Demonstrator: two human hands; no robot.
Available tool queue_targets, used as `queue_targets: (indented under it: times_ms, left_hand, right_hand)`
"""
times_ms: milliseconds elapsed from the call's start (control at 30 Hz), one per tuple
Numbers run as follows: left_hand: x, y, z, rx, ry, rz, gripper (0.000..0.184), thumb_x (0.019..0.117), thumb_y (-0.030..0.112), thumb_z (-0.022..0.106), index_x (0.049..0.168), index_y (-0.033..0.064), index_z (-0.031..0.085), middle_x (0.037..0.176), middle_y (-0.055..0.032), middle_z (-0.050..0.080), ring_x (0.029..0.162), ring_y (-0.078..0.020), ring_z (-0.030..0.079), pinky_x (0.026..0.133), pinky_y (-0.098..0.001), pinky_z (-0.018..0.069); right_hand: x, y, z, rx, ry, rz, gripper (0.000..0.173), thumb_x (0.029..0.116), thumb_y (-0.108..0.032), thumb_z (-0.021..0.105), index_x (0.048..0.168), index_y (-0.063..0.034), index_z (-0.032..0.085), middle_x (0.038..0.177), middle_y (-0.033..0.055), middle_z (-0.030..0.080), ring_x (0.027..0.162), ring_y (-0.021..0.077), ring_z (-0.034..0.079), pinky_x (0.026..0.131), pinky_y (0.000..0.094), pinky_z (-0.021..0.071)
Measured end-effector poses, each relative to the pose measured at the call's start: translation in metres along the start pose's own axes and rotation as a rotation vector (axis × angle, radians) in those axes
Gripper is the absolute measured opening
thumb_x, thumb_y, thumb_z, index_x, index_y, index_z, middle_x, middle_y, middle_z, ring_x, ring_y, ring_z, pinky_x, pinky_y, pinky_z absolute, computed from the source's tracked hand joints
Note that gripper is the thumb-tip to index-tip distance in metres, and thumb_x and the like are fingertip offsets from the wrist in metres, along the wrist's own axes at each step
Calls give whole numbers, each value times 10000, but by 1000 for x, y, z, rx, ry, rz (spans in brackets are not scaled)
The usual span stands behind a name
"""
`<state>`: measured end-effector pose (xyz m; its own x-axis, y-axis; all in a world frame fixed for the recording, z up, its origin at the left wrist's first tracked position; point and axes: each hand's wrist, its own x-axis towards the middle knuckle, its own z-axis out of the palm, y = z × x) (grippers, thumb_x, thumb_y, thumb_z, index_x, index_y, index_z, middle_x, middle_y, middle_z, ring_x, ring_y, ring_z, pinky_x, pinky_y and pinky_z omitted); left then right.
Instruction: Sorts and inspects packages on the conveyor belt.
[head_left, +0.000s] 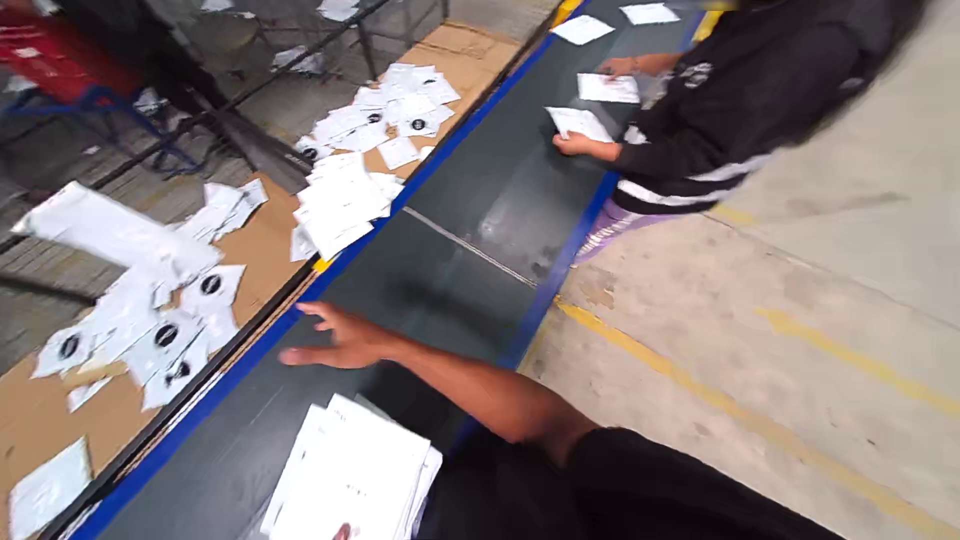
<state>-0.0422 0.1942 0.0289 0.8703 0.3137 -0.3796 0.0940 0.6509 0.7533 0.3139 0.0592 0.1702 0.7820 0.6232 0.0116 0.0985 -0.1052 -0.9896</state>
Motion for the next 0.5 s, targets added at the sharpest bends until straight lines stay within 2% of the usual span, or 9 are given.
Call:
queue_targets:
  times_ms: [67, 133, 167, 233, 267, 367, 500]
  left_hand:
    - [10, 2, 25, 44, 193, 32, 229, 853, 143, 745, 1077, 109, 710, 923, -41, 782, 836, -131, 755, 784, -351, 638]
    - [20, 7, 60, 102, 356, 41, 245, 875, 37, 617, 1119, 36, 613, 892, -42, 770, 799, -126, 747, 738, -346, 645]
    - [23, 10, 70, 89, 361, 26, 271, 874, 25, 620, 1144, 21, 594, 906, -50, 767, 808, -139, 745, 744, -354, 644]
    - [47, 14, 78, -5, 262, -2, 346, 878, 57, 665, 1200, -12, 560, 961, -120, 757, 853, -219, 749, 779, -427, 643]
    - [66, 17, 84, -30, 205, -6, 384, 893, 83, 660, 1239, -19, 527, 993, -140, 750, 885, -244, 749, 801, -451, 641]
    - [83, 17, 99, -93, 89, -47, 345, 974, 157, 552, 1273, -10, 511, 1033, -158, 744, 933, -266, 746, 833, -470, 636]
    - [82, 18, 103, -275, -77, 1, 320, 999, 282, 486, 1206, 68, 605, 1074, -147, 750, 997, -261, 739, 893, -489, 614]
  right_hand:
    - [-50, 29, -6, -134, -63, 104, 910, 850, -572, 773, 1534, -77, 432, 1517, 150, 517, 1314, 262, 582, 1076, 453, 521]
    - [-94, 64, -6, -96, -93, 234, 892, 804, -515, 839, 1476, -55, 475, 1386, 154, 605, 1224, 242, 628, 1026, 443, 550]
    - [-117, 76, -2, -24, -87, 297, 813, 801, -438, 865, 1419, -45, 510, 1290, 134, 653, 1149, 208, 661, 987, 416, 574]
    - [-142, 87, 1, 139, -15, 373, 625, 830, -283, 867, 1312, -23, 565, 1138, 101, 719, 1024, 186, 720, 908, 397, 629]
    - [-143, 89, -3, 194, 39, 363, 568, 849, -229, 853, 1289, -6, 572, 1111, 106, 728, 1009, 198, 728, 899, 404, 637]
    - [-153, 87, -14, 269, 151, 338, 507, 891, -164, 809, 1297, 34, 577, 1121, 132, 732, 1032, 226, 729, 921, 417, 632]
    - [-163, 84, -22, 323, 173, 355, 502, 906, -141, 792, 1325, 26, 572, 1135, 147, 732, 1043, 245, 729, 937, 430, 626]
